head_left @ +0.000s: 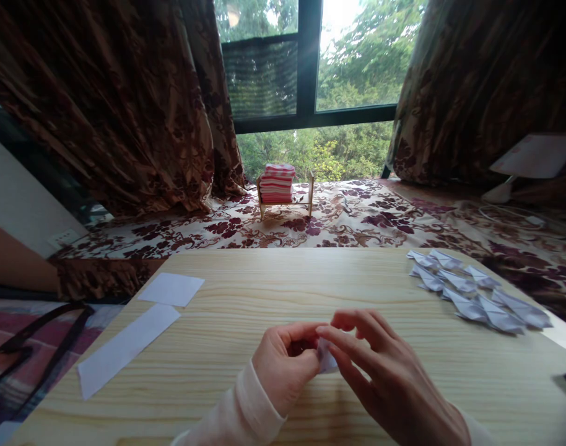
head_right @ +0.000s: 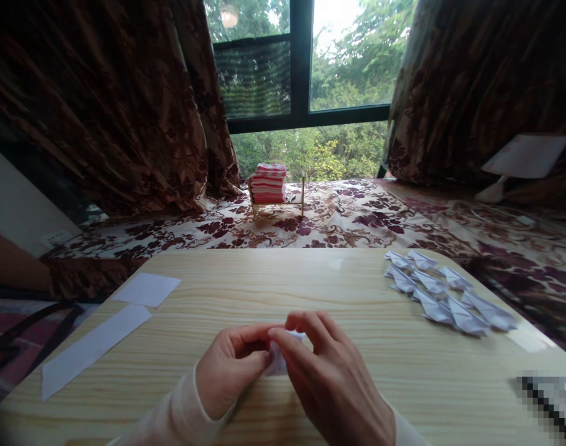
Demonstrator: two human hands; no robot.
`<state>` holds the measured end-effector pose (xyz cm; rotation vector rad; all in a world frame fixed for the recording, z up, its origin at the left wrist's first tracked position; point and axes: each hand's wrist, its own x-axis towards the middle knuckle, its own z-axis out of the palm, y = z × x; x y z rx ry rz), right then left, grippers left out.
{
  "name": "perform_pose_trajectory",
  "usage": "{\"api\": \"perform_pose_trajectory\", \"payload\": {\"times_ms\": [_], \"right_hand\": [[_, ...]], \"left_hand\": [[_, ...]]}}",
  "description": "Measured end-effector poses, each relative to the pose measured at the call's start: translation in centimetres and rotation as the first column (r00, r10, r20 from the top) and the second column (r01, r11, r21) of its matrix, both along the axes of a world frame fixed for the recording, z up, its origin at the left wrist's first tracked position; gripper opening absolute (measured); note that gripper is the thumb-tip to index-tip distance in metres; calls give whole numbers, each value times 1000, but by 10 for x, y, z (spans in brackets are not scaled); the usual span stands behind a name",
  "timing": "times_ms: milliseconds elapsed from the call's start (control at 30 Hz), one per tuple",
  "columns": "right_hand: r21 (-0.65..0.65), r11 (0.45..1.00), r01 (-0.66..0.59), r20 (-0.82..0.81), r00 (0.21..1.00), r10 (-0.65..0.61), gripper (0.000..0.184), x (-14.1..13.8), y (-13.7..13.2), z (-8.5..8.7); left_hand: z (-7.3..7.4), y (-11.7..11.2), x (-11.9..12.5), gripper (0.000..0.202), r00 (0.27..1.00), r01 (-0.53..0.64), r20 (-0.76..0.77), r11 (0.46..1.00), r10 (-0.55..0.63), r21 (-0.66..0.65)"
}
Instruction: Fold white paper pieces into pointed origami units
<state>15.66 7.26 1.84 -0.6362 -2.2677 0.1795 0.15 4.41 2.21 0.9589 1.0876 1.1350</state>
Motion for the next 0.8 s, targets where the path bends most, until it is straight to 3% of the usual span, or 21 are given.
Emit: {"api": "perform_pose_trajectory", "payload": {"times_ms": [100, 267, 367, 800], "right_hand": [[-11, 1000, 24, -7, 1000, -24, 32, 1, 2, 1], [-135, 989, -57, -5, 998, 57, 21, 4, 7, -1], [-169, 983, -71, -5, 997, 71, 19, 5, 8, 0], [-79, 995, -55, 91, 994, 62, 18, 4, 4, 7]], "left_hand": [[1, 0, 2, 28, 1000, 4, -9, 1000, -4, 26], [-1, -1, 1, 36, 987, -162, 14, 987, 163, -18], [-1, -1, 2, 34, 986, -167, 18, 986, 167, 19], [-2, -1, 1, 32, 983, -186, 9, 982, 186, 23]]}}
